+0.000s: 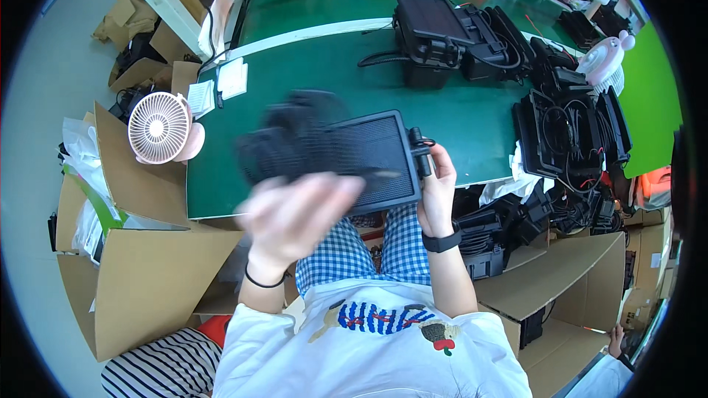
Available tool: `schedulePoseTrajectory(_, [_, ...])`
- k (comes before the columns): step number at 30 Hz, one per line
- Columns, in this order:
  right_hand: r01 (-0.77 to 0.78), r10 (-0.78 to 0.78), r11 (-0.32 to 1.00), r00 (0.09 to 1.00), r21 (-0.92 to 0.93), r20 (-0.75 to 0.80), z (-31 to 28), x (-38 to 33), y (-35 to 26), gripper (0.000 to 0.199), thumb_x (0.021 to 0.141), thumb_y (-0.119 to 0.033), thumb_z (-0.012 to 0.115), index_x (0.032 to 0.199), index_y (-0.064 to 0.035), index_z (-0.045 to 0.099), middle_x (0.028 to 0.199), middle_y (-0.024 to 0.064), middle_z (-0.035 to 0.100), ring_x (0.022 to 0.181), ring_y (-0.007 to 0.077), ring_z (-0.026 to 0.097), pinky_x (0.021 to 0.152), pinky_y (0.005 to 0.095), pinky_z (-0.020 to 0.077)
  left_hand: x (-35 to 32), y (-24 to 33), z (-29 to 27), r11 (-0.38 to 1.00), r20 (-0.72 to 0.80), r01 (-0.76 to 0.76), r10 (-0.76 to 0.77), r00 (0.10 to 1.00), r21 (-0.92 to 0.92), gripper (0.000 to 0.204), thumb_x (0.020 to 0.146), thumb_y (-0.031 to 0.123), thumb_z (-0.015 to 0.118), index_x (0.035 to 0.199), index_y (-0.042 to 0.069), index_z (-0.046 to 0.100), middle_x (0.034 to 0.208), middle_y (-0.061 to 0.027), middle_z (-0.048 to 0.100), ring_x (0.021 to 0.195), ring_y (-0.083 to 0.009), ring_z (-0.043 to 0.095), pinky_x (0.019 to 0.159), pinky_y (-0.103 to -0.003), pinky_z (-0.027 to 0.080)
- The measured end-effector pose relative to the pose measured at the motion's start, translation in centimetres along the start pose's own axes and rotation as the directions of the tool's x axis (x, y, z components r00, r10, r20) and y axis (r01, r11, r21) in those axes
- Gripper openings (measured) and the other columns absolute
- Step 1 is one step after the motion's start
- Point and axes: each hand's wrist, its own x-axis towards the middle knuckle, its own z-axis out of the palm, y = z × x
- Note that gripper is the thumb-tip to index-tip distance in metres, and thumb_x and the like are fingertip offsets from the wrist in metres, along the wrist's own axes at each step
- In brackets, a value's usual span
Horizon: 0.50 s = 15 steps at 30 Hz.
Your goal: Assembling components into plastic enclosures and packing them into a larger box in an electronics workshop.
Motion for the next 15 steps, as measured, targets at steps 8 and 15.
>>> schedulePoseTrajectory(8, [0.628,-0.555,0.662,0.777,-0.408,0.297,-0.5,-1.8,-5.0,0.025,0.089,-0.009,0.064,0.114,-0.0048,0.064,0.107,0.0072,0.061,0.099,0.0194,0.054,0.093,0.0333,0.0430,0.8,2.1,2.7,0.939,0.180,0.001,0.065,0.982,-0.343,0.039,0.078,0.035,0.074,0.111,0.016,0.069,0.113,0.0039,0.064,0.096,-0.0149,0.058,0.074,-0.029,0.053])
schedulePoseTrajectory(15, [0.803,-0.463,0.131,0.568,-0.581,0.680,0.5,-3.2,-8.1,0.032,0.069,-0.020,0.081,0.097,-0.0126,0.068,0.096,0.0018,0.064,0.086,0.0206,0.058,0.072,0.0338,0.0432,0.6,3.4,3.1,0.982,0.119,0.039,-0.017,0.993,-0.185,0.021,0.080,0.021,0.070,0.101,0.022,0.070,0.113,0.0035,0.063,0.095,-0.0135,0.058,0.075,-0.028,0.052])
